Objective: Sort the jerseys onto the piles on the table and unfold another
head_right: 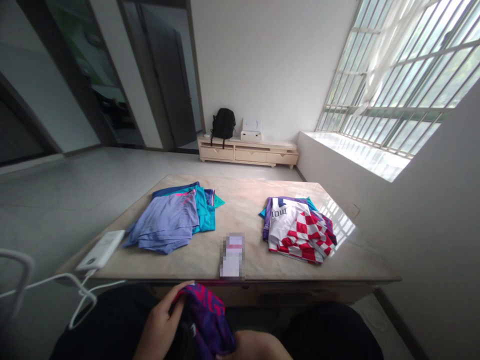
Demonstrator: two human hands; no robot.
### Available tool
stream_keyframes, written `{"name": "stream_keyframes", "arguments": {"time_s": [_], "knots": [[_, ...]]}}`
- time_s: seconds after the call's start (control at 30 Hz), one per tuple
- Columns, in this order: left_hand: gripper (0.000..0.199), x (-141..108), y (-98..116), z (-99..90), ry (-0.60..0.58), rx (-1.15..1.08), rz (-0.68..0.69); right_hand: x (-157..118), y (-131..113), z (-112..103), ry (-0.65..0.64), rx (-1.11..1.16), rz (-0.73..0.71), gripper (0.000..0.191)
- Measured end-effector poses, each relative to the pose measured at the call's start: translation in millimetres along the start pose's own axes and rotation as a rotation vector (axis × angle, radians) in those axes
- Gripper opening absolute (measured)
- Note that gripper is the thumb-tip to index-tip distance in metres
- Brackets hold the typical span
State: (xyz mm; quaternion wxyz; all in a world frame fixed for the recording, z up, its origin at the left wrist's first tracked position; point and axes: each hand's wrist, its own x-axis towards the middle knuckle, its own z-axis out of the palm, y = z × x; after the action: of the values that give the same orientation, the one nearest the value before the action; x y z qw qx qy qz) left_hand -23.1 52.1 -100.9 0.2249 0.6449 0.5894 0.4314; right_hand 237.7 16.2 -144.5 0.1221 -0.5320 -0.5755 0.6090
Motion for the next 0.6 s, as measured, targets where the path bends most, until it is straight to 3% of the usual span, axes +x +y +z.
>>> {"name": "stream_keyframes", "arguments": {"time_s": [0.13, 0.2, 0.3, 0.37, 0.47, 0.53, 0.6], "knots": [[0.029, -12, 6, 21.2, -0.018, 0.128, 0.131, 14, -2, 12, 0.021, 0.212, 0.019, 0.068], [0.021, -20, 17, 28.3, -0.083, 0.119, 0.119, 24, -2, 24, 0.067, 0.489, -0.015, 0.074], [0.031, -28, 34, 30.3, -0.284, 0.123, 0.039, 39, -1, 42, 0.147, 0.916, -0.023, 0.07], [0.031, -31, 42, 28.3, -0.448, 0.16, -0.011, 46, 0, 49, 0.17, 1.006, 0.018, 0.066], [0.021, -32, 48, 26.6, -0.67, 0.223, -0.034, 48, 0, 49, 0.095, 1.085, 0.066, 0.066], [0.037, -32, 48, 27.6, -0.72, 0.288, -0.041, 47, -3, 47, 0.021, 1.161, 0.075, 0.064], [0.03, -32, 47, 29.5, -0.71, 0.328, -0.031, 46, -6, 46, 0.009, 1.198, 0.069, 0.059]]}}
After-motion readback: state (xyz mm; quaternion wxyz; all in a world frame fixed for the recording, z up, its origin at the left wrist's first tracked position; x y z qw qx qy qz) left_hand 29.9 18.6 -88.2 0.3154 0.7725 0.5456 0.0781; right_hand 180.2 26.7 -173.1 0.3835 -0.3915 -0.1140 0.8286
